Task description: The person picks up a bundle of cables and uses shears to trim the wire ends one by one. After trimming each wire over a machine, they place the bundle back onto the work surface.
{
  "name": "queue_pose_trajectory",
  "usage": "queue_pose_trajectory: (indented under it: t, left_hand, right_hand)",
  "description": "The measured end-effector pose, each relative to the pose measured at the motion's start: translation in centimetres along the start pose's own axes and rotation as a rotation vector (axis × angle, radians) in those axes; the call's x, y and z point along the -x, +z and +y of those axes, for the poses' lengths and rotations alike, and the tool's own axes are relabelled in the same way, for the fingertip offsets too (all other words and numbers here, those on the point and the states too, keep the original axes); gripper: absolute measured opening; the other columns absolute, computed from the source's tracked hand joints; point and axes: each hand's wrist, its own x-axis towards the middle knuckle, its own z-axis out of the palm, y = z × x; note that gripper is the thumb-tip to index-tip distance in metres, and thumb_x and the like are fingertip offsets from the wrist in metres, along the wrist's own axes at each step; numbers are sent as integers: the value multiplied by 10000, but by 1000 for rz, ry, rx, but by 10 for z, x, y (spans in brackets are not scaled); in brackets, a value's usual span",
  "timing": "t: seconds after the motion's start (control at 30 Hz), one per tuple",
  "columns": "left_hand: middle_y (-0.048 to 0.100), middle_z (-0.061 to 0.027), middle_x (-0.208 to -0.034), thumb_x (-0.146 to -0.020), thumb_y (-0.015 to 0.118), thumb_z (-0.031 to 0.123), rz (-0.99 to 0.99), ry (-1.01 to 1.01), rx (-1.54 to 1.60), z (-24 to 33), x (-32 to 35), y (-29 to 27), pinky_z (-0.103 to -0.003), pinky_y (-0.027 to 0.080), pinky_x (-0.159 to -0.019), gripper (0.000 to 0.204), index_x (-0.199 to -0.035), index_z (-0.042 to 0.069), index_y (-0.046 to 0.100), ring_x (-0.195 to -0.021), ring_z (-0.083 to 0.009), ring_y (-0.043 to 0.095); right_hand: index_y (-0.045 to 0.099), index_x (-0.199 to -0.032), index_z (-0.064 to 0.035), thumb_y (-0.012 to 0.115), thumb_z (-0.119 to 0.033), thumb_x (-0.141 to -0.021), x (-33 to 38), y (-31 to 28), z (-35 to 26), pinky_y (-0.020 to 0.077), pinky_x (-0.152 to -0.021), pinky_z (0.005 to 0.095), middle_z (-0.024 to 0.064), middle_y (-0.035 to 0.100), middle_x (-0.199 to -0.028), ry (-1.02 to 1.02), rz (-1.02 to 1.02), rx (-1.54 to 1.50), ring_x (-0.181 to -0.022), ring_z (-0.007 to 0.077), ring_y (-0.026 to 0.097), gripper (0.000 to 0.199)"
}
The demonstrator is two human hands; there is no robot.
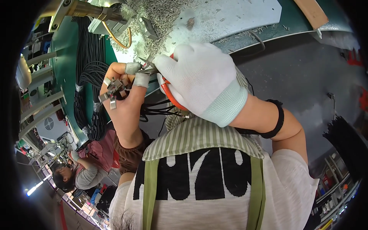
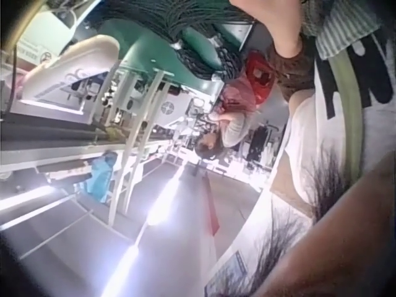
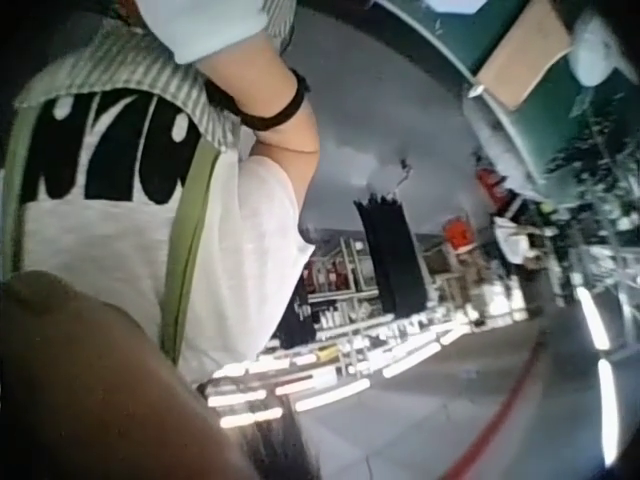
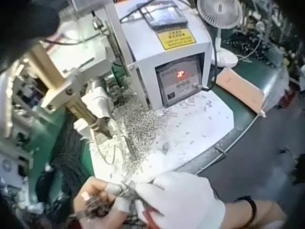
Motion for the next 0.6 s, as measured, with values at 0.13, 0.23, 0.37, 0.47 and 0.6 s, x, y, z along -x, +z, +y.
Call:
queue_pose_trajectory:
  t: [0.13,0.23,0.37,0.47,0.6]
  left_hand:
    - [581,21,-713,-764,695,-22,-60,-186,176,-1,-10,-1,-156,377,-531,160,-880,-3,587,-621,4,489]
    - [579,20,-713,-767,696,-16,-185,-327,268,-6,-17,-12,-159,354,-491,143,-871,3,600,-610,0,491]
    - [534,30,-675,-798,679,23,-234,-429,230,-17,-26,-12,-168,297,-437,123,-890,13,599,-549,-9,446]
    - [484,41,-640,-828,662,64,-216,-457,282,-32,-44,-26,-176,257,-416,121,-913,19,588,-500,-18,387]
    - [405,54,-600,-867,637,132,-197,-470,475,-38,-73,-38,-187,211,-405,146,-932,25,563,-453,-32,294]
  right_hand:
    - [631,-847,-65,697,-138,-738,6,-3,7,402,-457,317,71,503,-582,-18,-112,-170,-486,248,509,147]
    - [620,-854,-46,680,-146,-759,3,-11,12,403,-461,305,82,499,-577,125,-361,-536,-486,240,519,150]
    - [602,-844,-18,647,-177,-804,8,-2,26,412,-474,290,94,498,-570,132,-384,-638,-490,213,542,170]
    - [594,-825,-10,620,-195,-834,-3,4,51,421,-481,281,95,508,-568,73,-286,-526,-498,191,559,187]
    - [591,-792,-16,588,-196,-857,-35,7,66,434,-485,279,85,528,-567,86,-259,-443,-509,176,571,192]
